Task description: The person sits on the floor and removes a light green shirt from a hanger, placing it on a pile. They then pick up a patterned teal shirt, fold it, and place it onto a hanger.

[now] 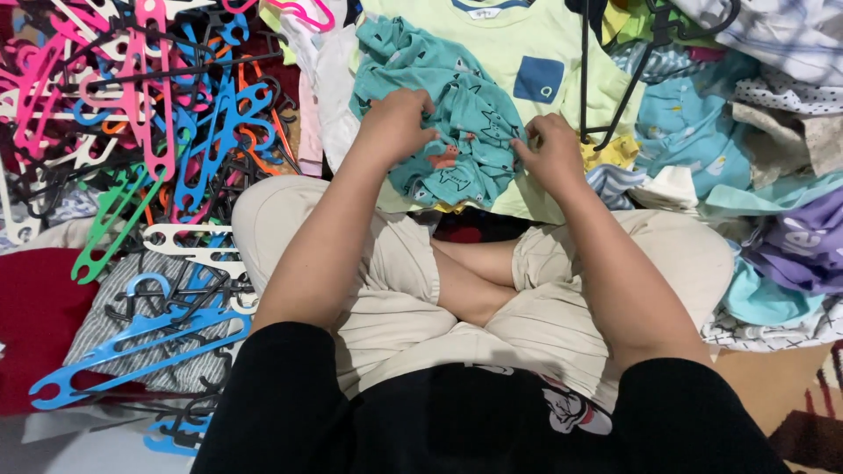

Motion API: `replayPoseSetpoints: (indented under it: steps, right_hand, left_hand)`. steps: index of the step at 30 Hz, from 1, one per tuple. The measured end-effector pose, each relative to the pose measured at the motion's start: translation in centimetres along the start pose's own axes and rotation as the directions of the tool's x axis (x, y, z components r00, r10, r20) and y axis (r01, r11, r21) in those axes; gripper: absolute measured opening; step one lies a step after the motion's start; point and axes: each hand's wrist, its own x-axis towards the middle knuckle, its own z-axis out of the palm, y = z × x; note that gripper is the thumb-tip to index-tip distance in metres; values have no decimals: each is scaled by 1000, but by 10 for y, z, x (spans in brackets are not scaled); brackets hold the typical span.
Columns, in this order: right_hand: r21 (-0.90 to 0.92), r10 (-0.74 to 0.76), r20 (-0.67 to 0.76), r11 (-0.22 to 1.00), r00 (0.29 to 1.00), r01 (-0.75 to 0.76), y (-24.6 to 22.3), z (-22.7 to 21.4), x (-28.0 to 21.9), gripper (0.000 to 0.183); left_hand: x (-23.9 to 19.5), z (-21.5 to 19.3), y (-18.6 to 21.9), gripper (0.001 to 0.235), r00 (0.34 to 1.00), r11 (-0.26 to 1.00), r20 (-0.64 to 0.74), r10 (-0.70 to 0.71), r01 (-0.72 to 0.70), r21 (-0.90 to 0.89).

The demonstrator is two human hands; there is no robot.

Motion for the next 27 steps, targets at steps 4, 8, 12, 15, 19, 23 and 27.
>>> replayPoseSetpoints:
  steps: [4,8,12,15,19,23,27]
  right_hand:
    - [417,176,-176,905,969,-88,37,7,10,10]
    - [837,363,-191,545,912,-41,24,-17,11,3]
    - [649,317,-453,758,833,65,50,-22,18,12]
    - [460,201,-529,884,824,79,33,-31,11,15]
    - [547,99,-345,829,933,115,14,-28,6,10]
    - [639,31,-145,766,989,70,-9,-33,-6,9]
    - [417,-168,266,908,949,43,-49,-42,-22,25]
  left_hand:
    - [3,5,-3,49,997,996,-4,82,-82,28]
    - [-5,-2,8,56,991,992,-55,122,-121,30]
    - [-3,9,12,35,970,973,-78,229,-231,-13]
    - [1,29,14,23,956,956,-20,291,-290,40]
    - [-5,47,20,26,927,929,241,288,-331,164]
    - [13,95,-5,28,946,894,250,207,-286,345]
    - [28,134,-33,14,953,836,96,287,-298,461]
